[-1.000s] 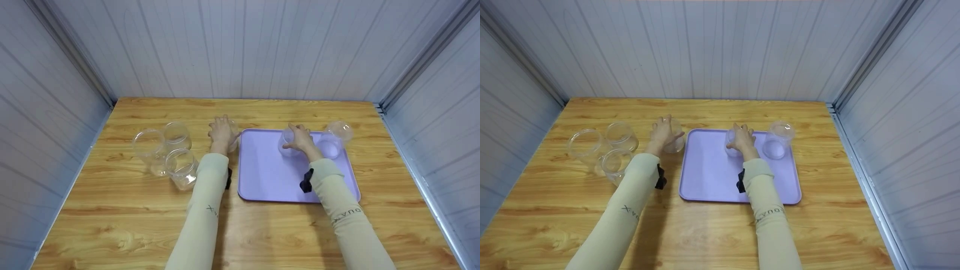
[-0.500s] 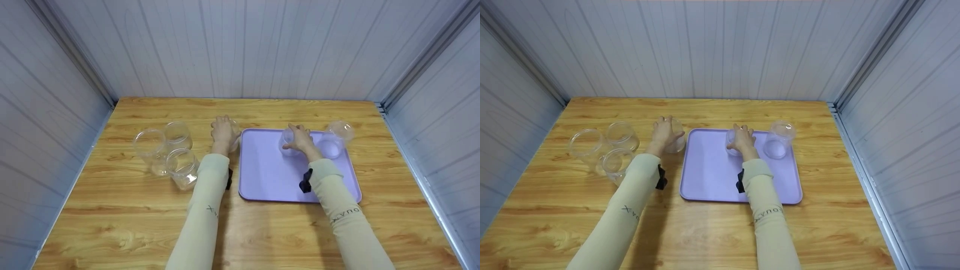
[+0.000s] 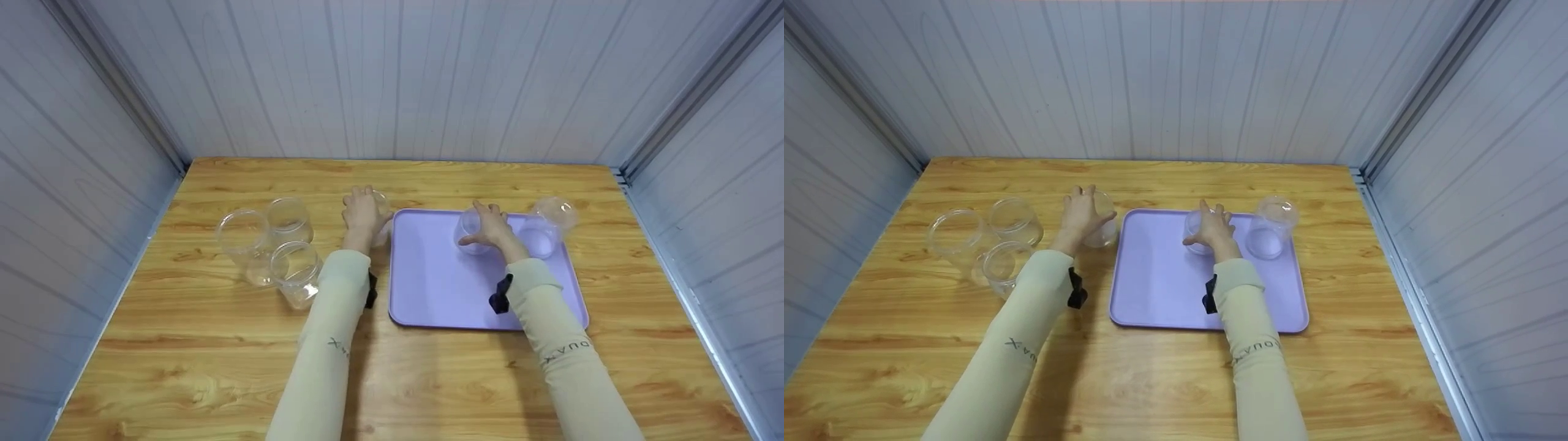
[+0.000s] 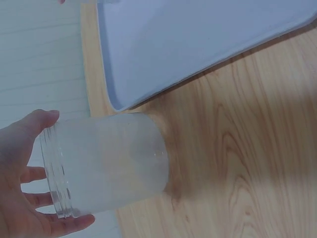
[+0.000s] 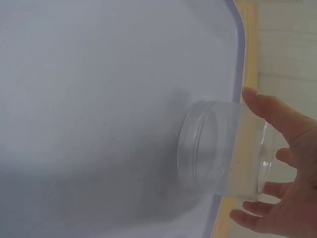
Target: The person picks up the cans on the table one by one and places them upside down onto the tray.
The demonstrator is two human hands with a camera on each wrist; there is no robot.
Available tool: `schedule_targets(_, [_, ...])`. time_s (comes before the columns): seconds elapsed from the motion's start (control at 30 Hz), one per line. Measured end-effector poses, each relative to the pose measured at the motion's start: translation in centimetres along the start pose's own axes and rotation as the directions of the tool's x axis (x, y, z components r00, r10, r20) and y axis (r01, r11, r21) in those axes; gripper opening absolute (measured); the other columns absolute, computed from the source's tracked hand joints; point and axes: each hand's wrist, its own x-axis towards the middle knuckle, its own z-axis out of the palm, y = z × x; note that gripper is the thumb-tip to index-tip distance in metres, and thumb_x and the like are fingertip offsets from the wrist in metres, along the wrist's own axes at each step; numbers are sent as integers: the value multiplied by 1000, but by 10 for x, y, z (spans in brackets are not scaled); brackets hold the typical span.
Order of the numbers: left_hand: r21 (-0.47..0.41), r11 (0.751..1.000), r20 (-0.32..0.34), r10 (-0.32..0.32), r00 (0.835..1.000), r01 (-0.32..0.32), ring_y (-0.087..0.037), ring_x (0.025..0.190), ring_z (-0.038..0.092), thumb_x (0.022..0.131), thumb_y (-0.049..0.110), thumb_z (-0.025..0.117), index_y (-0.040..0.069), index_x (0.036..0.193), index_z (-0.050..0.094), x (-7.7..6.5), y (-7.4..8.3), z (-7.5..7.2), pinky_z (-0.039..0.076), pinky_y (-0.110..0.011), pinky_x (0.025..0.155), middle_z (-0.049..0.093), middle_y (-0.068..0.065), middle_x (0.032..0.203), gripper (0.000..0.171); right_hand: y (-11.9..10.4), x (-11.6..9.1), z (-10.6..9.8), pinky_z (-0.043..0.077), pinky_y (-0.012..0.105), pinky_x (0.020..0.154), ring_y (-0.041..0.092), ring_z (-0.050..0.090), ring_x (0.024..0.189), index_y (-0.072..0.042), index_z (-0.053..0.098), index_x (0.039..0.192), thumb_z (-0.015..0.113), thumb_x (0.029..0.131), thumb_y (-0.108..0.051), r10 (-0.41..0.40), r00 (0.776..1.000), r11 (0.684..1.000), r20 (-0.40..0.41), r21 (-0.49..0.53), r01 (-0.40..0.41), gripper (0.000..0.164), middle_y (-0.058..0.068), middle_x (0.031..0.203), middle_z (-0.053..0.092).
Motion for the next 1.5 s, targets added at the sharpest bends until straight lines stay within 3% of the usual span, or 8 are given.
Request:
schedule_targets(0.23, [4,1000,-10,17,1000,-17,-37,107,39,76,47,63,3,132,36,-3,4,-9,47,-42,75,38,-20,122,77,-2,-4,-10,11,62,96,45,8,126,-8,17,142,74,70,-34,-6,998,1000,-56,-31,5,95,28,139,12])
schedule_targets(0.5, [25,996,-20,91,996,-90,-37,102,43,75,48,64,0,127,41,-9,11,-18,48,-41,73,42,-22,117,75,-13,-10,-20,11,59,98,44,12,125,-5,28,138,71,73,-34,-68,990,998,-125,-12,67,83,27,139,16])
schedule_targets(0.73, [-7,987,-43,157,987,-158,-36,101,45,75,43,65,-1,125,44,-16,19,-27,41,-41,84,44,-20,116,71,-24,-16,-23,17,55,98,41,21,122,-2,33,135,66,78,-31,-105,978,992,-180,54,117,72,24,135,26])
schedule_targets(0.97, [-70,987,-54,138,989,-141,-37,100,46,73,43,65,1,124,45,-23,26,-33,43,-41,83,43,-21,116,70,-34,-24,-21,23,50,99,36,25,123,-2,36,133,64,81,-29,-156,961,974,-228,126,187,64,22,133,31])
schedule_targets(1.23, [-181,975,-73,116,991,-127,-34,105,45,73,49,64,3,129,43,-33,35,-38,41,-39,88,42,-20,120,76,-40,-33,-16,37,44,91,37,42,110,-1,40,130,63,82,-28,-216,934,926,-285,244,289,59,20,127,39])
schedule_targets(1.5, [-351,926,-106,107,989,-138,-32,110,44,71,52,65,4,130,42,-39,39,-39,41,-41,88,42,-19,123,80,-46,-39,-13,41,41,89,33,47,107,-3,43,128,63,82,-30,-177,930,841,-323,442,313,57,18,124,44])
